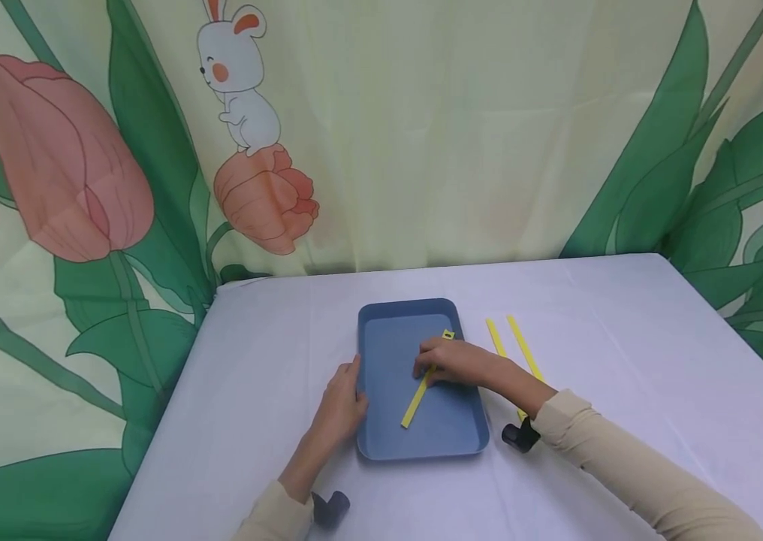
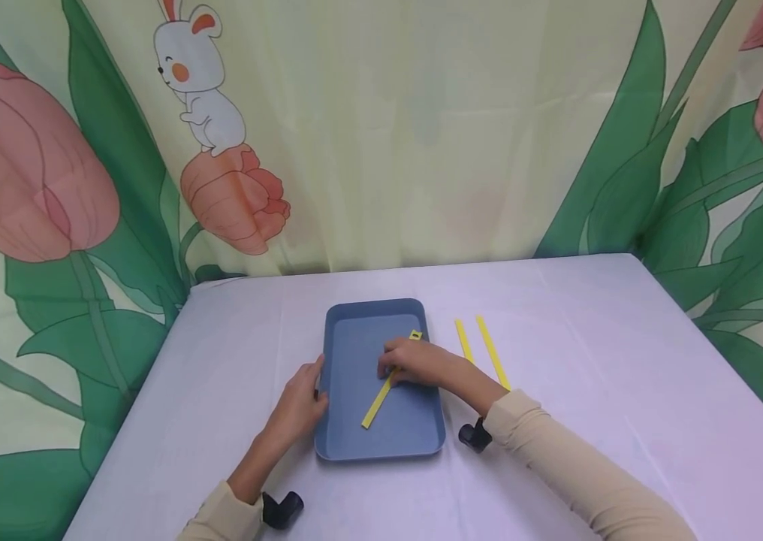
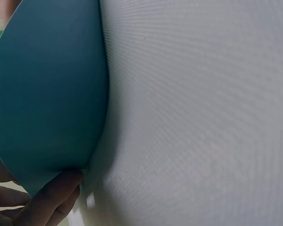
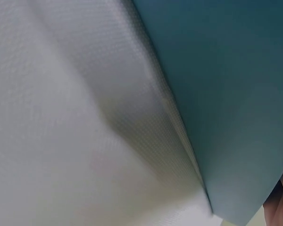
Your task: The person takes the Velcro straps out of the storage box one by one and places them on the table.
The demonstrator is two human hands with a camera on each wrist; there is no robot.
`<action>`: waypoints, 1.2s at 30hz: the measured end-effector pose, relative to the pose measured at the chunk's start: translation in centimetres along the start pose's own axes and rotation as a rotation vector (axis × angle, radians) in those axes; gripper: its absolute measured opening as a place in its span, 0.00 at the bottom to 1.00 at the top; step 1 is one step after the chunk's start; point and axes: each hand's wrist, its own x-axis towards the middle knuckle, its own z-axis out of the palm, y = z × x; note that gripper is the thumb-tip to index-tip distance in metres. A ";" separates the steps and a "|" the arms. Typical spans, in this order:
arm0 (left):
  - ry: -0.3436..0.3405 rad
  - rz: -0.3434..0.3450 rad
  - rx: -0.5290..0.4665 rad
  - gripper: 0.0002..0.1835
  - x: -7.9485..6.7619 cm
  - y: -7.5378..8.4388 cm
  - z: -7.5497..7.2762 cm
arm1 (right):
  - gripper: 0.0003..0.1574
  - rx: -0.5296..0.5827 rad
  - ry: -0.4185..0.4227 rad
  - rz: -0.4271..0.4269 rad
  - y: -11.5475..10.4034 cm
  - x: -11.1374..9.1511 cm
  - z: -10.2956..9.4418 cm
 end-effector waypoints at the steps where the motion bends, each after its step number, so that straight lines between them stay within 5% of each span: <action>1: -0.001 0.000 -0.003 0.34 0.0 0.0 0.0 | 0.10 0.010 0.002 -0.005 0.1 0.0 0.1; 22: 0.008 0.022 0.003 0.34 -0.1 0.0 -0.1 | 0.07 -0.173 0.171 -0.193 0.8 -0.8 0.4; 36: 0.010 0.011 -0.001 0.34 0.1 0.1 -0.1 | 0.07 -0.128 0.225 -0.246 0.6 -0.7 -0.2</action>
